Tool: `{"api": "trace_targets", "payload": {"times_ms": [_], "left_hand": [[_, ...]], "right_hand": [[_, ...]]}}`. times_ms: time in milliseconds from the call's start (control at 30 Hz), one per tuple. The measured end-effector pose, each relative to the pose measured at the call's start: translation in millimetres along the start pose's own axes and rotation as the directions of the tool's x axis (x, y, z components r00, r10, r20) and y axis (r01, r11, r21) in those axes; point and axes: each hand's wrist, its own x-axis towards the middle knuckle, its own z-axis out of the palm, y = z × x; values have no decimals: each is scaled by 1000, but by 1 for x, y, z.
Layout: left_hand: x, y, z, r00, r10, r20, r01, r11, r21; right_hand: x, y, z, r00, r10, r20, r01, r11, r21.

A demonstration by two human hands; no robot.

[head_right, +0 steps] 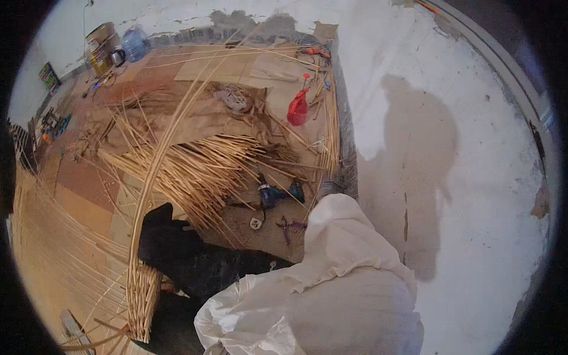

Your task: Weaving a wicker basket using long reeds on a workshop floor.

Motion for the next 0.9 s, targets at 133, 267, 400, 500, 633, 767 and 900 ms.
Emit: {"api": "trace_targets", "payload": {"times_ms": [133,267,400,500,633,767,900], "left_hand": [[-3,6,30,994,-30,103,25,998,50],[-6,12,29,985,-62,164,41,991,127],[-32,7,-25,981,-170,94,140,954,265],[-58,9,-66,961,-271,-61,274,895,352],[-73,130,-118,953,-265,-146,273,962,31],[-62,192,-71,988,-125,94,112,985,130],[-60,190,-23,827,-215,519,8,928,372]], "right_hand": [[-32,33,21,972,92,218,-93,996,-6],[-36,110,32,890,152,429,-177,984,20],[-12,120,45,772,36,635,-163,976,142],[12,48,54,665,-161,729,-98,949,299],[6,-166,-72,457,-785,419,181,543,820],[-21,-259,-206,245,-949,-201,531,-42,846],[-65,-285,-287,229,-870,-436,380,-332,863]]}}
